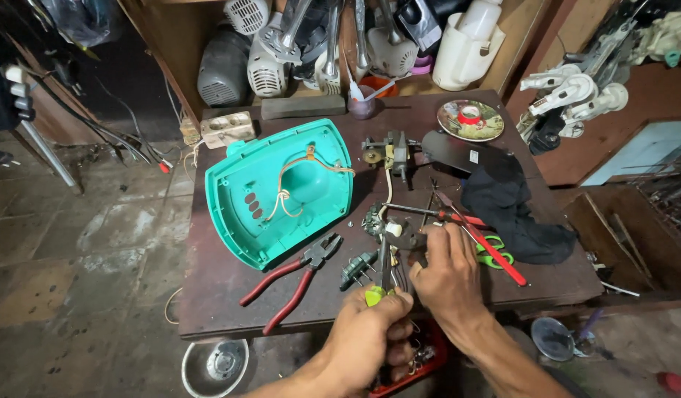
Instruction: The person uses pliers to strip the insulation from wires connected to a small electrical component. They then use a screwdriver to tighten a screw on the component and place it into a teal plastic housing.
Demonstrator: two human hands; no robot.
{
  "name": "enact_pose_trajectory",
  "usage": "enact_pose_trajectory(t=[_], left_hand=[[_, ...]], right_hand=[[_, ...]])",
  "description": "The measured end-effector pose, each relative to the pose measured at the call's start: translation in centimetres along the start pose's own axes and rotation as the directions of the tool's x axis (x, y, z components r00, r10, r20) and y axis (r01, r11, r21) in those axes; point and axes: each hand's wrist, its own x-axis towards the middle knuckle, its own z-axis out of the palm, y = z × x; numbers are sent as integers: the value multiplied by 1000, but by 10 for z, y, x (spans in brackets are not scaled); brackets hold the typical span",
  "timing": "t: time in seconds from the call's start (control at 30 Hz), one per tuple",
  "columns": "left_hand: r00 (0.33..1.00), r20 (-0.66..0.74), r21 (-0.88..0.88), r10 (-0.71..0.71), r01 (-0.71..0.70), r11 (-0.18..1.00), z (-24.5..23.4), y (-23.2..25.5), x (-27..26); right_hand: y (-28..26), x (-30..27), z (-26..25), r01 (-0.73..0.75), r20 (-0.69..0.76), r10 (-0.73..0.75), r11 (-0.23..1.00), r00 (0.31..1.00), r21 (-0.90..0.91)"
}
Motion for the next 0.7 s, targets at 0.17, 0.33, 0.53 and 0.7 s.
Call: enact_pose_trajectory(t=[0.17,0.33,0.53,0.7], left_hand=[[998,-65,-19,14,-15,1000,-1,-2,0],[982,-189,2,23,-23,1000,12,4,-6],[980,-198,-53,19,-30,998,26,8,-10],[985,-171,-120,26,-47,992,26,4,-7]], right_hand=[[-1,-7,10,-14,40,13,1000,999,27],[2,-11,26,-37,32,35,998,999,41],[0,-7,30,-58,74,54,997,996,48],[3,-2,22,-110,161,85,982,983,154]])
